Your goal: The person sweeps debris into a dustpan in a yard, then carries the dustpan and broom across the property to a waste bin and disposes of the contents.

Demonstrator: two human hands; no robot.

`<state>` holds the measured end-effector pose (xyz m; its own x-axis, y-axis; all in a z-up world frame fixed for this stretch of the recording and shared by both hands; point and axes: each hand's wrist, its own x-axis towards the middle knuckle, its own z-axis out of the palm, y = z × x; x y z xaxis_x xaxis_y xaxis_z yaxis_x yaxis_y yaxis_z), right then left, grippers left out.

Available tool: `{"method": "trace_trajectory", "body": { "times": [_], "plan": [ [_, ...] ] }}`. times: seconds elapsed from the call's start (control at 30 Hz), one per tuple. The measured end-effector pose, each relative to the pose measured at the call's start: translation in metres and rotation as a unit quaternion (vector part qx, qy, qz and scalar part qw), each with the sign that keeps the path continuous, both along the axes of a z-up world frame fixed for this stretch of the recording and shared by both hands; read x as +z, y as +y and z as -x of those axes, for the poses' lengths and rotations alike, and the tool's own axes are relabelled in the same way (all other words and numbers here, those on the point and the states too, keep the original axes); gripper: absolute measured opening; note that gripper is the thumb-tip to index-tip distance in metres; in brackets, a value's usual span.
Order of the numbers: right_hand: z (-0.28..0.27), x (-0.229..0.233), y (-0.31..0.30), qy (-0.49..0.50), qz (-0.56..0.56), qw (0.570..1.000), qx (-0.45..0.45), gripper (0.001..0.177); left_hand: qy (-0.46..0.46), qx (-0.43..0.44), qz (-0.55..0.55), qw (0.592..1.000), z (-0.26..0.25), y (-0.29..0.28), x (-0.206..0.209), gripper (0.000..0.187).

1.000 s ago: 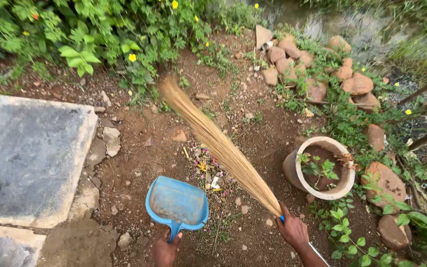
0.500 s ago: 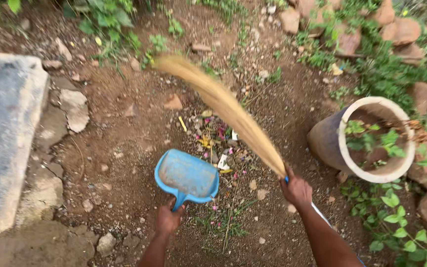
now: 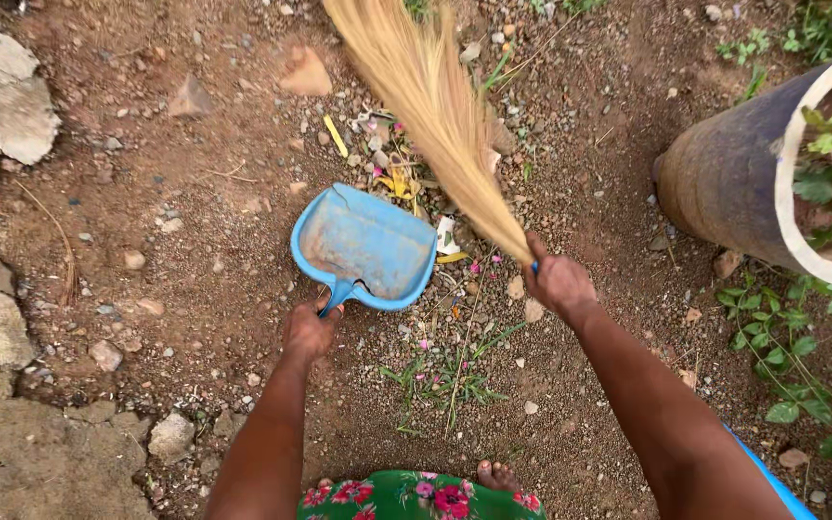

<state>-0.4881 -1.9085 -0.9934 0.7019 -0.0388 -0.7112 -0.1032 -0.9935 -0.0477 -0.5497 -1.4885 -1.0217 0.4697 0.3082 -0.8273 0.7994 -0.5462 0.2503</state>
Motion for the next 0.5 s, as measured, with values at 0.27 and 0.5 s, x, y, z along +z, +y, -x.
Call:
{"method": "trace_trajectory", "body": {
  "times": [0.27,0.5],
  "plan": [
    [0.101,0.028,-0.002,0.073,-0.04,0.992,0.092,0.061,-0.065,-0.133,-0.068,0.987,-0.003,0.002,-0.029,0.043],
    [0.093,0.033,-0.035,-0.111,-0.032,0.993,0.025,0.067,0.038,-0.093,-0.061,0.993,-0.007,-0.01,-0.01,0.041]
  ]
}}
